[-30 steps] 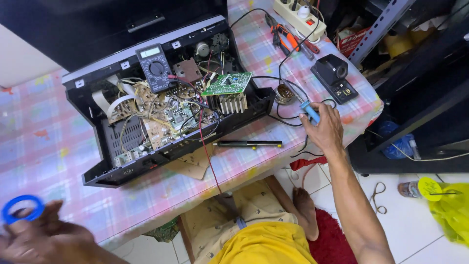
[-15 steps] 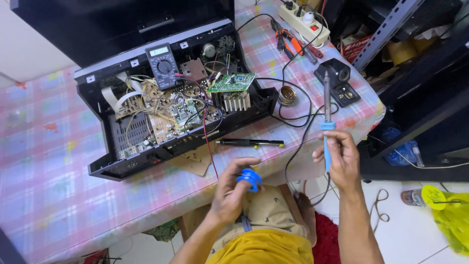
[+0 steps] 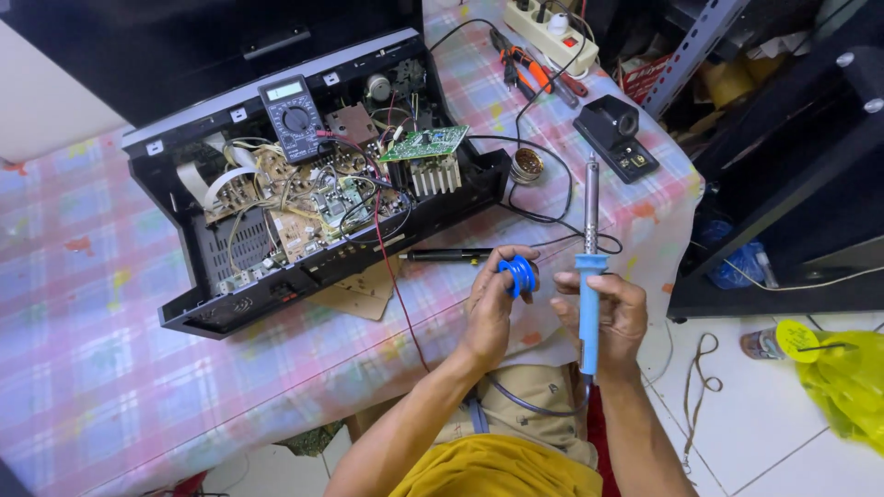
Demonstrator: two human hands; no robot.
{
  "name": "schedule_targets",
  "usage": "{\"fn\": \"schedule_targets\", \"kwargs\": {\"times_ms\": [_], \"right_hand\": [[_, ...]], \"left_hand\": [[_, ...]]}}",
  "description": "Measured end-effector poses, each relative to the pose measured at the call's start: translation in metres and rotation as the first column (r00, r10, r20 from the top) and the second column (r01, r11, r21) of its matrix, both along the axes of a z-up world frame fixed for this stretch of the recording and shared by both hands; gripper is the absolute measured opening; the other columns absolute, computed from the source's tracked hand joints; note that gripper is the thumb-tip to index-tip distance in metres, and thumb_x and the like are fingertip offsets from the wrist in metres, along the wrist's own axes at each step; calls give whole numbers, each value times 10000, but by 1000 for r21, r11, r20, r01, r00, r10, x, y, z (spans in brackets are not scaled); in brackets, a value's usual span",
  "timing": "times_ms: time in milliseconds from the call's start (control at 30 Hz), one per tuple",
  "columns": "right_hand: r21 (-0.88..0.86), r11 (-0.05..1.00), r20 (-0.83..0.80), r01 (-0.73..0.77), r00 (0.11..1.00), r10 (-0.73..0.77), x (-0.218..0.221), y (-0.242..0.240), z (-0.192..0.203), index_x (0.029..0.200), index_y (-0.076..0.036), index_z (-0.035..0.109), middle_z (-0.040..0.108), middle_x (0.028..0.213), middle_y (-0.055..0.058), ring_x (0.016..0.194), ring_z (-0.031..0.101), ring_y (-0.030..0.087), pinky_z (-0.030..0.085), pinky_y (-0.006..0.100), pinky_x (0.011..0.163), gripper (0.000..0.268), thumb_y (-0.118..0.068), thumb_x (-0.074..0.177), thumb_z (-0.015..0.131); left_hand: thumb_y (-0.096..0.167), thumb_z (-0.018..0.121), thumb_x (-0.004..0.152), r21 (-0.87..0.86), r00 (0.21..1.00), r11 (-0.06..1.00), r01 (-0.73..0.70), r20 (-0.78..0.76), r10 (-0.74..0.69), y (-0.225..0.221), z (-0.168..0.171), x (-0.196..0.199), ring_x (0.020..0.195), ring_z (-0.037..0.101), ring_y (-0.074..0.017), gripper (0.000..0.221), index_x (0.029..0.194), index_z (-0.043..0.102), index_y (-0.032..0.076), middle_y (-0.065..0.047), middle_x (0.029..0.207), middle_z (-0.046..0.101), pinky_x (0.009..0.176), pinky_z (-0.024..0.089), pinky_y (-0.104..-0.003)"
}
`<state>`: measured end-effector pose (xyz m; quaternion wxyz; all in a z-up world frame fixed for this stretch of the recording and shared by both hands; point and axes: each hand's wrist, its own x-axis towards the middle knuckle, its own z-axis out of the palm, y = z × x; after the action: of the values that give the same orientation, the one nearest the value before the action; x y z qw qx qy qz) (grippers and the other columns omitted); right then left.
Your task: Soldering electronic components onto a printed circuit board (PCB) as part of a repair process.
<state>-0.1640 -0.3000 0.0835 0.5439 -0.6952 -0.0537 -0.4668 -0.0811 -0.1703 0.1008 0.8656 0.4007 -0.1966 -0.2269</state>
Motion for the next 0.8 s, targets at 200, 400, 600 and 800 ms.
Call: {"fn": "schedule_targets", "kwargs": {"times_ms": [200, 400, 600, 800], "right_hand": [[-240, 963, 39, 121, 993, -115, 9, 32, 43, 1008, 31, 631, 703, 1012, 237, 866, 778, 366, 680, 455, 722, 81, 48, 946, 680], [-175, 981, 104, 84, 992, -66, 31, 38, 44, 1035, 22, 559, 617, 1102, 225, 910, 770, 352, 681, 419, 749, 229, 18, 909, 751], [-129, 990, 119, 59, 992, -44, 42, 22, 36, 1018, 12, 504, 557, 1109, 194, 895, 788, 356, 681, 387, 731, 258, 73, 912, 731], [-139, 990, 128, 3, 992, 15, 51, 9, 33, 1028, 13, 474, 524, 1133, 229, 868, 788, 389, 698, 418, 721, 286, 75, 897, 720]], "left_hand": [[236, 431, 1041, -17, 992, 995, -97, 83, 98, 4, -6, -3, 824, 498, -135, 356, 1271, 542, -13, -106, 886, 572, 702, 447, -248], [120, 459, 1038, 85, 928, 974, -212, 331, 173, 24, 31, 6, 841, 502, -137, 361, 1360, 585, 17, -125, 1003, 603, 757, 473, -258], [85, 543, 1038, 62, 900, 969, -240, 388, 198, 20, 23, 16, 888, 563, -146, 412, 1435, 608, 0, -121, 1033, 524, 819, 562, -295], [39, 606, 1007, 73, 871, 932, -355, 389, 301, 15, 26, 23, 923, 576, -145, 362, 1358, 679, -8, -138, 1043, 573, 821, 560, -290]]}}
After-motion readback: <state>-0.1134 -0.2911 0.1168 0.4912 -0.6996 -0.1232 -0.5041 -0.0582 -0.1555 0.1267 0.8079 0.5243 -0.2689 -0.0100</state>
